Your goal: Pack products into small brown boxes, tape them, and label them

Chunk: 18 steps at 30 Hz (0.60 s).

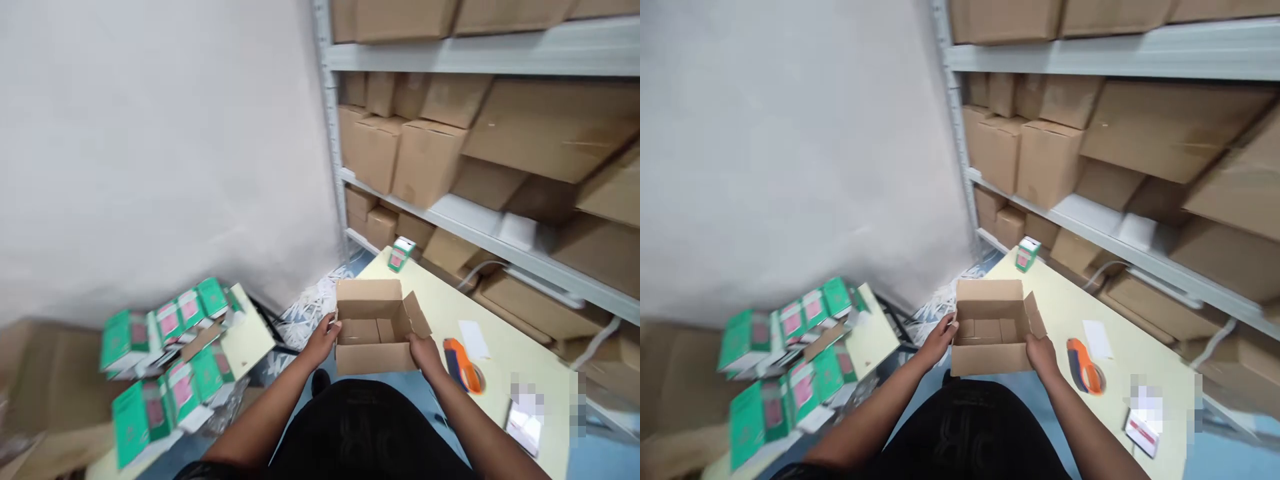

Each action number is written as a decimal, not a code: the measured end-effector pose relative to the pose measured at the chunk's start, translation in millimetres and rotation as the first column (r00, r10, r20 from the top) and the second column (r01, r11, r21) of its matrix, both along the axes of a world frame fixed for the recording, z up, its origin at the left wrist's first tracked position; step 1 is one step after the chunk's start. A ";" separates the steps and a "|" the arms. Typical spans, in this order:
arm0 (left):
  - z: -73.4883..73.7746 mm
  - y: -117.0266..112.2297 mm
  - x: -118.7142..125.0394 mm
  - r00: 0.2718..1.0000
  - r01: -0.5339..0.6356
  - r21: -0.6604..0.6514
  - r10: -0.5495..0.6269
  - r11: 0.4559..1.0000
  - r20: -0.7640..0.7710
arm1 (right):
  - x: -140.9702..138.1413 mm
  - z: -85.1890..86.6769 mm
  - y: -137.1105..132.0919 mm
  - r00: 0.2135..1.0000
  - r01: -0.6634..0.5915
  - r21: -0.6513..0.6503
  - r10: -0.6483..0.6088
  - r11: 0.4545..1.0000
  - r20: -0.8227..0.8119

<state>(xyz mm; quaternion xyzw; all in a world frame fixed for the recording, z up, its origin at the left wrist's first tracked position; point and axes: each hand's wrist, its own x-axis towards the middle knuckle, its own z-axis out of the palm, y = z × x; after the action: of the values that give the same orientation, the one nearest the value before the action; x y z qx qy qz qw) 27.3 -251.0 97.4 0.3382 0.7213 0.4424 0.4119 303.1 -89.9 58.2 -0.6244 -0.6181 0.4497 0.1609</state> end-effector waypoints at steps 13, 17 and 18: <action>56.0 -224.3 -97.6 0.929 -0.266 0.183 0.302 0.947 -0.216 | -163.6 34.7 -83.3 0.899 -0.429 0.082 0.434 0.899 -0.057; 71.4 -313.7 -143.4 0.876 -0.329 0.243 0.391 0.913 -0.284 | -224.3 47.9 -147.2 0.869 -0.487 0.132 0.494 0.864 -0.026; 76.4 -336.9 -153.4 0.859 -0.337 0.251 0.405 0.907 -0.313 | -239.7 50.4 -165.3 0.863 -0.497 0.139 0.505 0.857 -0.024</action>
<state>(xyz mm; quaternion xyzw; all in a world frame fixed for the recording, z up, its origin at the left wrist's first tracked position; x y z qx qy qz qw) -126.2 -588.0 173.8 0.3045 0.7907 0.5105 0.1463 63.4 -255.2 108.6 -0.4168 -0.7817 0.4538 0.0966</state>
